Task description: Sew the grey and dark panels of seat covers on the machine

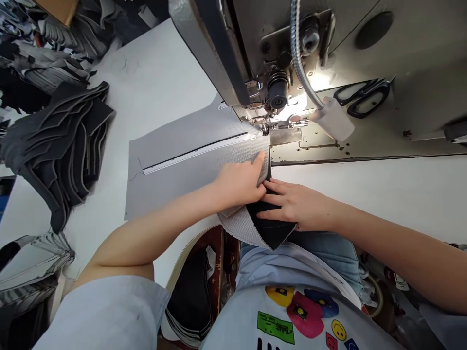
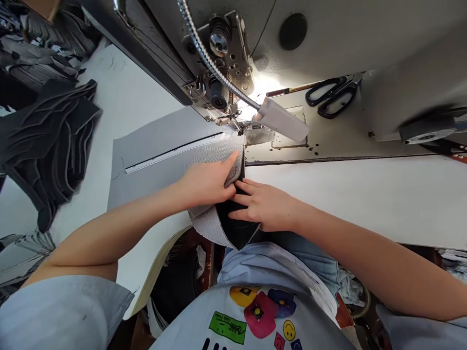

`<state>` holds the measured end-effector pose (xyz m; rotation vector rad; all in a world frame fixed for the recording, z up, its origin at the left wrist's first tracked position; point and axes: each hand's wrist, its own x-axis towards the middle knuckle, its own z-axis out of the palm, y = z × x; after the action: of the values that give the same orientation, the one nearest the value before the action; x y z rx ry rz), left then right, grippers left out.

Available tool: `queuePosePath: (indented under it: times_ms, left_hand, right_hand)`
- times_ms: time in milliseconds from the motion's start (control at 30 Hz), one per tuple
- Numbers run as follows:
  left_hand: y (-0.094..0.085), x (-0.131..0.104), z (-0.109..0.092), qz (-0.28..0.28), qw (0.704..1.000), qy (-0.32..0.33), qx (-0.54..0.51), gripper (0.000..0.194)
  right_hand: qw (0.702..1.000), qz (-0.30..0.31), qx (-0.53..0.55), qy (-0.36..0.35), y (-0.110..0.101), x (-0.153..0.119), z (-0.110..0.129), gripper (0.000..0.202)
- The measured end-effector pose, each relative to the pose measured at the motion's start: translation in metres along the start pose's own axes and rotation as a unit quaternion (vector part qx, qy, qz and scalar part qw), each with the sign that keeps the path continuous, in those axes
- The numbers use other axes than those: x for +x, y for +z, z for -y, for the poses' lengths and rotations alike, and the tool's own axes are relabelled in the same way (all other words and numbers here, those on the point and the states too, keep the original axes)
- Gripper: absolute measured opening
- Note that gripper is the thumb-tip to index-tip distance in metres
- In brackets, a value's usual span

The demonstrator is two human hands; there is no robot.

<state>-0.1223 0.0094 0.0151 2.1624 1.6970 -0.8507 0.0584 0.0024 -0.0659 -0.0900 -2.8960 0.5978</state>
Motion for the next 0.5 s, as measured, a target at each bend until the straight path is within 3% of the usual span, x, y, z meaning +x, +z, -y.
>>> queuePosePath:
  times_ms: [200, 500]
  left_hand:
    - [0.000, 0.013, 0.019, 0.030, 0.991, 0.011, -0.126, 0.077]
    - [0.004, 0.034, 0.026, -0.055, 0.973, 0.022, -0.225, 0.073]
  right_hand:
    - [1.000, 0.008, -0.007, -0.011, 0.002, -0.005, 0.005, 0.060]
    - [0.999, -0.010, 0.039, 0.036, 0.001, -0.003, -0.012, 0.063]
